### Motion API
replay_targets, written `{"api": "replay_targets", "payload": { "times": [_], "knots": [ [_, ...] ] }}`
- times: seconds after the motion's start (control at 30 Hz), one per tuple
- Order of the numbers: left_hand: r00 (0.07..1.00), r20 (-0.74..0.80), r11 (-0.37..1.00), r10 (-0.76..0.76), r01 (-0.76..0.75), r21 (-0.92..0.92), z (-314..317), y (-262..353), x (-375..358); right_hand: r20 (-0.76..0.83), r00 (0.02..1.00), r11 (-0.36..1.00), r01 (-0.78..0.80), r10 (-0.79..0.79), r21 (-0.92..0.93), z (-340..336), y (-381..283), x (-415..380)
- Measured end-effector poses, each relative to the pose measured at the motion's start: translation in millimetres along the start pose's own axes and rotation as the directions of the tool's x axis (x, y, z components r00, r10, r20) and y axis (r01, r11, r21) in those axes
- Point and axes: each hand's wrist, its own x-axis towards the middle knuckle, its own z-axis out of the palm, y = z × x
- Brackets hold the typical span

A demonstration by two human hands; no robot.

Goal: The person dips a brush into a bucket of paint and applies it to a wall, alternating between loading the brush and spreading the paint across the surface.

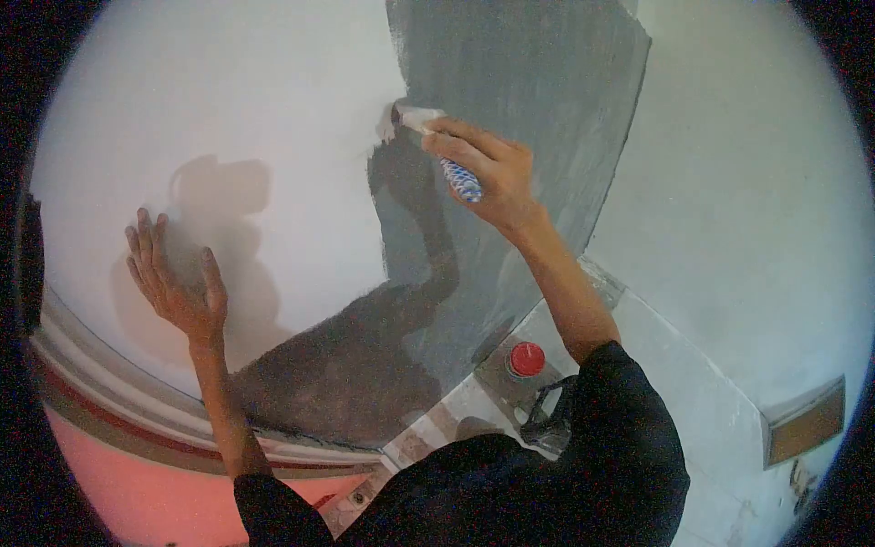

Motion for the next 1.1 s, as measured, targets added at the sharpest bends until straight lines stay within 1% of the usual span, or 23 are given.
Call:
{"api": "replay_targets", "payload": {
  "times": [0.07,0.17,0.27,0.37,0.47,0.57,0.67,0.77,0.87,0.97,1.07,1.1],
  "knots": [
    [1.000,0.000,1.000,0.005,-0.005,-0.007,-2,0,1,-0.074,0.997,1.000,0.021,-0.021,-0.005,-7,0,-1],
    [1.000,-0.010,1.000,0.021,-0.021,-0.009,-1,-2,0,-0.057,0.998,0.997,-0.035,0.039,0.075,-17,-7,-21],
    [1.000,-0.006,1.000,0.005,-0.005,0.002,0,-1,0,-0.002,0.997,0.995,-0.076,0.076,0.068,-3,10,-24],
    [1.000,-0.016,1.000,0.020,-0.019,0.023,2,-3,0,0.023,0.999,0.999,-0.031,0.030,0.023,0,24,-1],
    [1.000,-0.002,0.999,0.020,-0.020,0.034,0,-3,0,-0.033,0.999,0.998,-0.036,0.038,0.059,-7,25,-3],
    [1.000,0.029,0.998,-0.004,0.003,0.056,-2,-2,0,-0.074,0.997,0.995,0.009,-0.001,0.102,-6,19,-23],
    [1.000,0.020,0.999,-0.009,0.008,0.052,0,-3,-3,-0.010,1.000,0.999,0.014,-0.014,0.032,-2,21,-19],
    [1.000,0.022,0.997,0.007,-0.008,0.072,0,-3,0,-0.066,0.998,0.998,0.005,-0.001,0.058,-6,26,0],
    [1.000,0.021,0.997,0.000,-0.002,0.079,2,-7,-4,-0.175,0.985,0.994,0.019,0.000,0.108,-6,29,8],
    [1.000,0.002,0.996,0.028,-0.028,0.081,2,-6,-1,-0.022,1.000,0.997,0.001,0.001,0.075,-10,22,-2],
    [1.000,0.008,0.994,0.010,-0.011,0.108,3,-6,-5,-0.150,0.989,0.996,0.015,-0.002,0.090,-16,15,-10],
    [1.000,0.004,0.994,0.019,-0.020,0.105,3,-5,-3,-0.100,0.995,0.993,-0.011,0.023,0.114,-13,17,-10]
  ]
}}
